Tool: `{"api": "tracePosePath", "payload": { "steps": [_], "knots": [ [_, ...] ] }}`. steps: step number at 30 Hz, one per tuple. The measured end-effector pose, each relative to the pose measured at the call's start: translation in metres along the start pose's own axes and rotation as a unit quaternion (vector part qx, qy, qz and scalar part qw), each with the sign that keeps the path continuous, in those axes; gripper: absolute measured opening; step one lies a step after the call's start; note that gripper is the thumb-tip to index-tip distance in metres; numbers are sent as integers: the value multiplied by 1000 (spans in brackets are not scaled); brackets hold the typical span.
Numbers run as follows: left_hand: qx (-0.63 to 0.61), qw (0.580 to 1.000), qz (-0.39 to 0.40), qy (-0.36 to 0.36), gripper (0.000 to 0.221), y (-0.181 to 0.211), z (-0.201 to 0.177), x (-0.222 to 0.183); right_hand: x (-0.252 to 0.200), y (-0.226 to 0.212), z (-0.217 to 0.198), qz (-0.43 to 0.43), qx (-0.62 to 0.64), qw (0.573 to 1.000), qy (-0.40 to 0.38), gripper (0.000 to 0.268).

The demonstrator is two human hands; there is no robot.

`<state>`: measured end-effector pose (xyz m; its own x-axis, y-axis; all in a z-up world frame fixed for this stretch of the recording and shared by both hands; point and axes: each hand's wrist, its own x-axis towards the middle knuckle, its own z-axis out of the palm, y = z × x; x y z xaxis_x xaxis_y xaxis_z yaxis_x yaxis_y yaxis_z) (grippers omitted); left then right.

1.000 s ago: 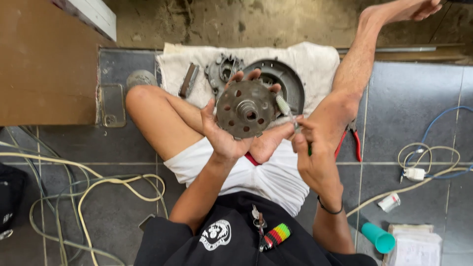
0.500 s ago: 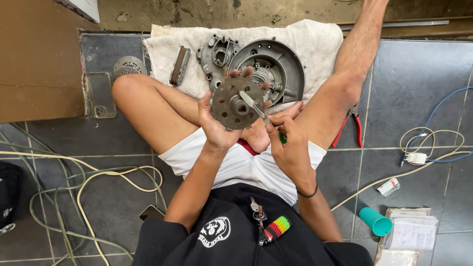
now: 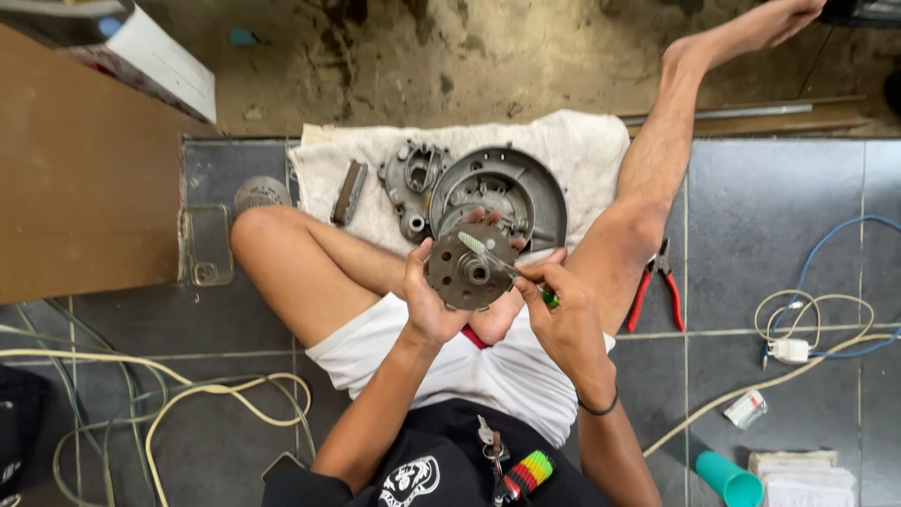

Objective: Cleaning and inspecting motorcycle engine components, specifically clutch parts, using a toothbrush.

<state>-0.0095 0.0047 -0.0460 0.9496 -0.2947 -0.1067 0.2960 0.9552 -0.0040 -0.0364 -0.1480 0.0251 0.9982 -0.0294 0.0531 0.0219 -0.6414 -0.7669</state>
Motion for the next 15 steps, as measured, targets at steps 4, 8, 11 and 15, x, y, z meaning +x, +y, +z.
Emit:
{"api": "tracePosePath", "payload": {
  "steps": [4,8,11,15],
  "knots": [
    [4,999,0,-43,75,17,5,9,4,5,-13,-39,14,999,-2,12],
    [-20,998,-20,-54,76,1,24,8,11,-5,-24,-81,-24,996,7,10],
    [-34,996,-41,-73,77,-1,33,5,19,-11,-50,-115,-80,990,9,11],
    [10,996,-56,-75,77,2,42,-16,16,-14,-73,-158,-179,971,17,11]
  ]
}}
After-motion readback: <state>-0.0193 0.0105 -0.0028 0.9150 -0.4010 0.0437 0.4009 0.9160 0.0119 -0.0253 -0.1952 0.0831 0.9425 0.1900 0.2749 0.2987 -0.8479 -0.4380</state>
